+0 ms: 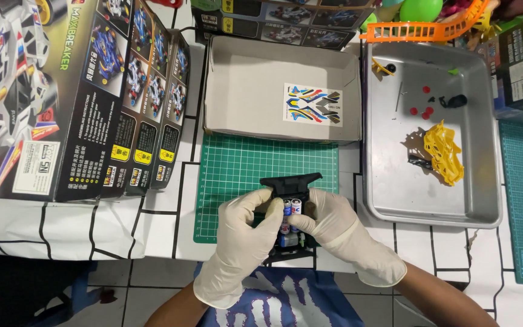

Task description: Assembling a toy car chassis by installing batteries and small plastic components using hands and a screwdriver.

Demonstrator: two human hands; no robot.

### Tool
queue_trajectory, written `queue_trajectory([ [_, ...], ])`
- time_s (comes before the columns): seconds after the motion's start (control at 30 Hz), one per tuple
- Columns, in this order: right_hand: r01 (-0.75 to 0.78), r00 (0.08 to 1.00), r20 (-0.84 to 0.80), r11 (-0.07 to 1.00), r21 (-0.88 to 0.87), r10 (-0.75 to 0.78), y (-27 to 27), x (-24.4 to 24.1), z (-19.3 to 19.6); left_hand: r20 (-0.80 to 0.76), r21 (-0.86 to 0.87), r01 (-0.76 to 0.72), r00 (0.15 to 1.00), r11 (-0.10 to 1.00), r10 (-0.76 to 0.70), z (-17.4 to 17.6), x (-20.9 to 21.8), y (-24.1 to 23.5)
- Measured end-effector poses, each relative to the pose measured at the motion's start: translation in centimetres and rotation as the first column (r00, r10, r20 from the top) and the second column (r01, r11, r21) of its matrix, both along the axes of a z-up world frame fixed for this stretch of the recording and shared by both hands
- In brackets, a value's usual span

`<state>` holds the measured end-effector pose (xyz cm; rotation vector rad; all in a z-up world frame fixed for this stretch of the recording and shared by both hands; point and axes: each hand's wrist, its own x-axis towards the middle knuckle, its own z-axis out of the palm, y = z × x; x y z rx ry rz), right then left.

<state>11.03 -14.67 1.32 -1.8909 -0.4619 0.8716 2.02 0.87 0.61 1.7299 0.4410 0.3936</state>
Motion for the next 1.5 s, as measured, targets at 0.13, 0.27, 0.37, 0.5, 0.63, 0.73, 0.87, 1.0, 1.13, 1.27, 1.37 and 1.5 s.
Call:
queue_trajectory([
  [0.13,0.077,0.995,-0.072,0.996,0.033,-0.074,0.1,-0.1,0.5,-0.116,0.006,0.033,0.993,0.999,-0.032,-0.1,-0.2,0.3],
  [0.27,0.066,0.997,0.051,0.995,-0.081,-0.062,0.1,0.1,0.1,-0.056,0.041,0.146,0.988,0.988,-0.144,1.3,-0.4,0.7],
  [0.37,0.075,0.996,0.05,0.99,-0.122,-0.07,0.3,0.2,0.7,-0.04,-0.035,0.197,0.979,0.98,-0.199,2.2,-0.5,1.0],
  [0.5,0.024,0.99,0.142,0.995,-0.095,-0.01,-0.7,0.4,-1.2,-0.187,-0.023,0.09,0.978,0.996,-0.093,-0.1,-0.6,0.5],
  [0.63,0.045,0.996,0.079,0.998,-0.039,-0.042,-0.6,0.0,-1.1,-0.133,-0.036,0.06,0.989,0.998,-0.064,-0.2,-0.6,0.2],
  [0.73,0.049,0.995,0.091,0.998,-0.033,-0.046,-0.6,0.0,-1.3,-0.16,-0.095,0.027,0.986,0.995,-0.042,-0.6,-0.6,0.1],
  [0.87,0.054,0.997,0.064,0.998,-0.02,-0.053,-0.4,0.0,-0.8,-0.227,-0.115,0.054,0.971,0.992,-0.079,-0.1,-0.7,0.3],
  [1.0,0.087,0.996,-0.004,0.994,0.062,-0.087,-0.6,0.0,-1.4,-0.088,0.012,0.161,0.983,0.987,-0.16,0.2,-0.9,0.3],
  [1.13,0.174,0.98,-0.113,0.981,0.086,-0.164,-0.3,-0.1,-1.2,-0.056,0.178,0.204,0.979,0.963,-0.197,-1.5,-1.0,0.3],
  [1.27,0.188,0.982,-0.049,0.98,0.063,-0.185,-0.2,-0.1,-1.0,0.005,0.471,0.233,0.964,0.851,-0.266,-1.8,-0.8,0.7],
  [1.37,0.242,0.969,-0.031,0.969,-0.037,-0.244,1.4,-0.4,1.5,0.054,0.692,0.123,0.974,0.711,-0.221,-1.7,-0.8,1.2],
  [1.5,0.276,0.961,0.071,0.946,-0.169,-0.268,0.8,0.4,1.4,0.105,0.783,0.034,0.977,0.621,-0.185,-2.9,-1.7,2.4],
])
